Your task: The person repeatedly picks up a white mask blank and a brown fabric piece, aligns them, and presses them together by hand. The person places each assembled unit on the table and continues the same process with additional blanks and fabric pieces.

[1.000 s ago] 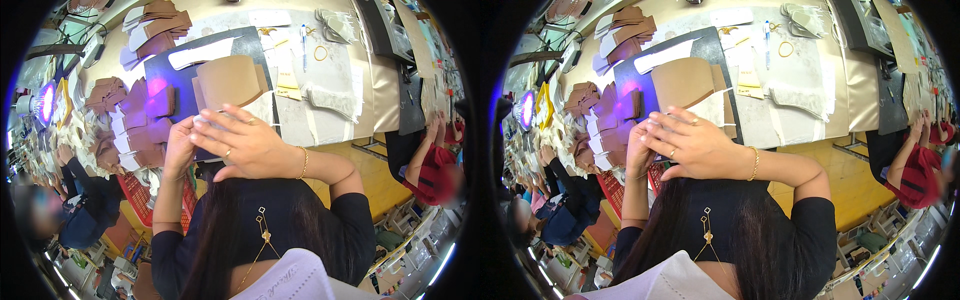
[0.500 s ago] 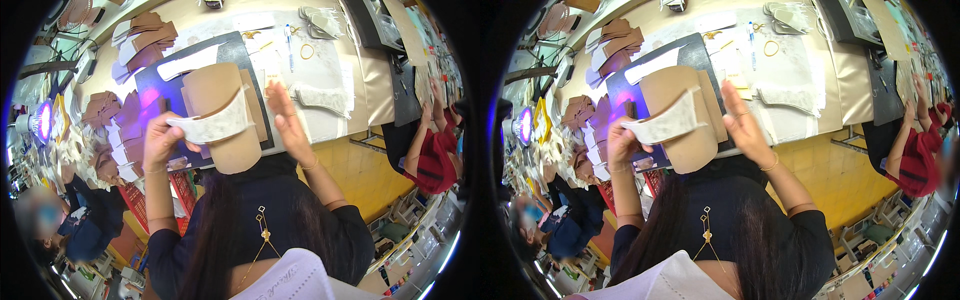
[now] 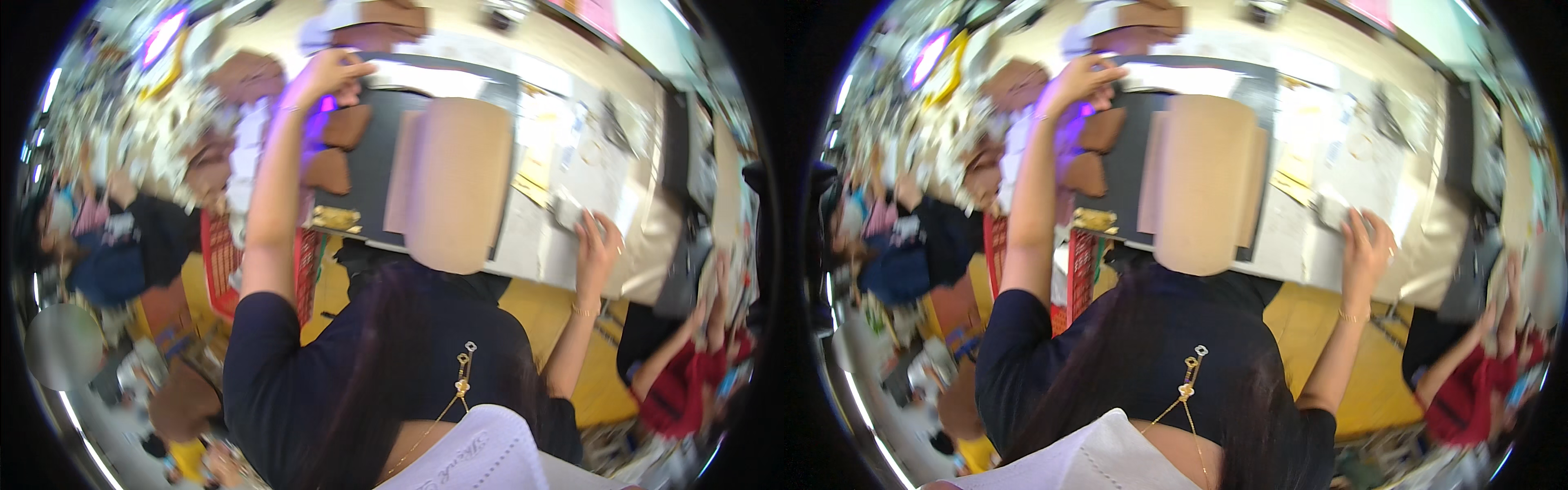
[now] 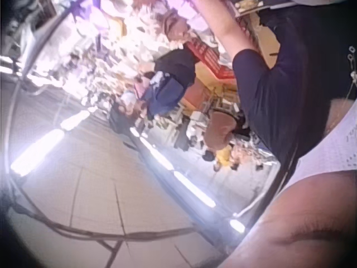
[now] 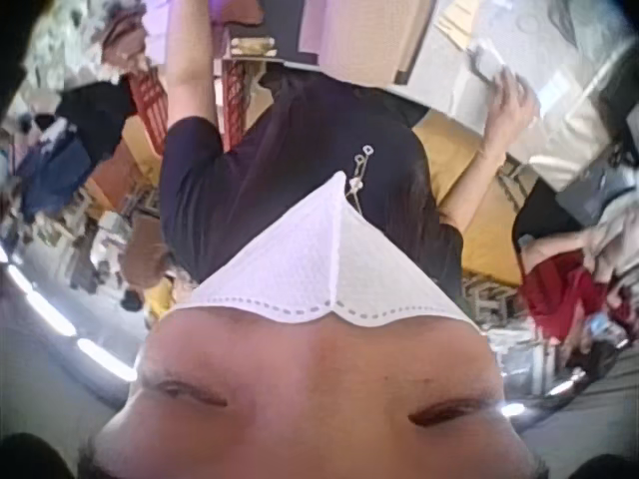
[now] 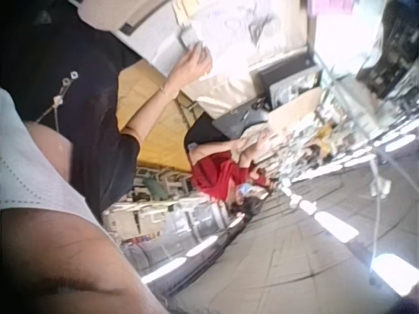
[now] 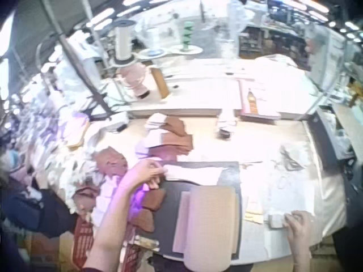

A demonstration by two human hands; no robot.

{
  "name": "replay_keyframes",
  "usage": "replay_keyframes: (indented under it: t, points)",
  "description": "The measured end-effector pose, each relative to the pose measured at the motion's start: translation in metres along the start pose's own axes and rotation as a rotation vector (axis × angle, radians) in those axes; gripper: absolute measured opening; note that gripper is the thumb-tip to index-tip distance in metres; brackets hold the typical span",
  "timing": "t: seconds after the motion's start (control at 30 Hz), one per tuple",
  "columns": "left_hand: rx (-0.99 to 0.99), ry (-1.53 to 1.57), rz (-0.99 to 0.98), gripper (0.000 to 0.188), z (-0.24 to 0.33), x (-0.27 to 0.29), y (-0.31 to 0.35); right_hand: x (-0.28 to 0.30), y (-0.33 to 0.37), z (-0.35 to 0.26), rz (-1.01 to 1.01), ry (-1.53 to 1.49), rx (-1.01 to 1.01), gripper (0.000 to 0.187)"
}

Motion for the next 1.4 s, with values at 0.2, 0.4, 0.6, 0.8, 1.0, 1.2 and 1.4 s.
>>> replay_keyframes:
  t: [0.2, 0.4, 0.6, 0.8, 1.0, 1.2, 1.4]
  points:
    - [0.064, 0.012, 0.405, 0.023, -0.062, 0.106, 0.080, 0.002, -0.002, -0.008, -0.048, 0.027, 0.080, 0.020]
    - [0.443, -0.475, 0.507, 0.034, -0.147, 0.144, 0.121, 0.007, -0.012, -0.010, -0.268, 0.109, 0.091, 0.020]
    - [0.233, -0.741, 0.810, 0.038, -0.127, 0.127, 0.131, 0.010, -0.013, 0.000, -0.486, -0.030, -0.125, 0.011]
    - [0.108, -0.353, 0.773, 0.029, -0.105, 0.124, 0.134, 0.010, -0.006, 0.020, -0.599, -0.239, -0.366, 0.013]
    - [-0.106, 0.341, 0.519, 0.023, -0.016, 0.097, 0.179, 0.022, -0.019, 0.019, -0.304, -0.591, -0.365, 0.015]
    - [-0.294, 0.775, -0.006, 0.026, 0.089, -0.002, 0.204, 0.040, -0.041, -0.027, -0.274, -1.235, -0.377, 0.025]
    - [0.075, 0.693, -0.354, 0.030, 0.079, -0.110, 0.167, 0.083, -0.073, -0.086, -0.188, -1.083, -0.122, 0.012]
Point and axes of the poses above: each hand's wrist, its own y-axis away from the middle knuckle, its own x-axis out of the back of the hand, z = x × y, the point moved 8 cm from there along -y, towards the middle knuckle, and after that the axes turned 1 degree about y, right-handed, at the moved point
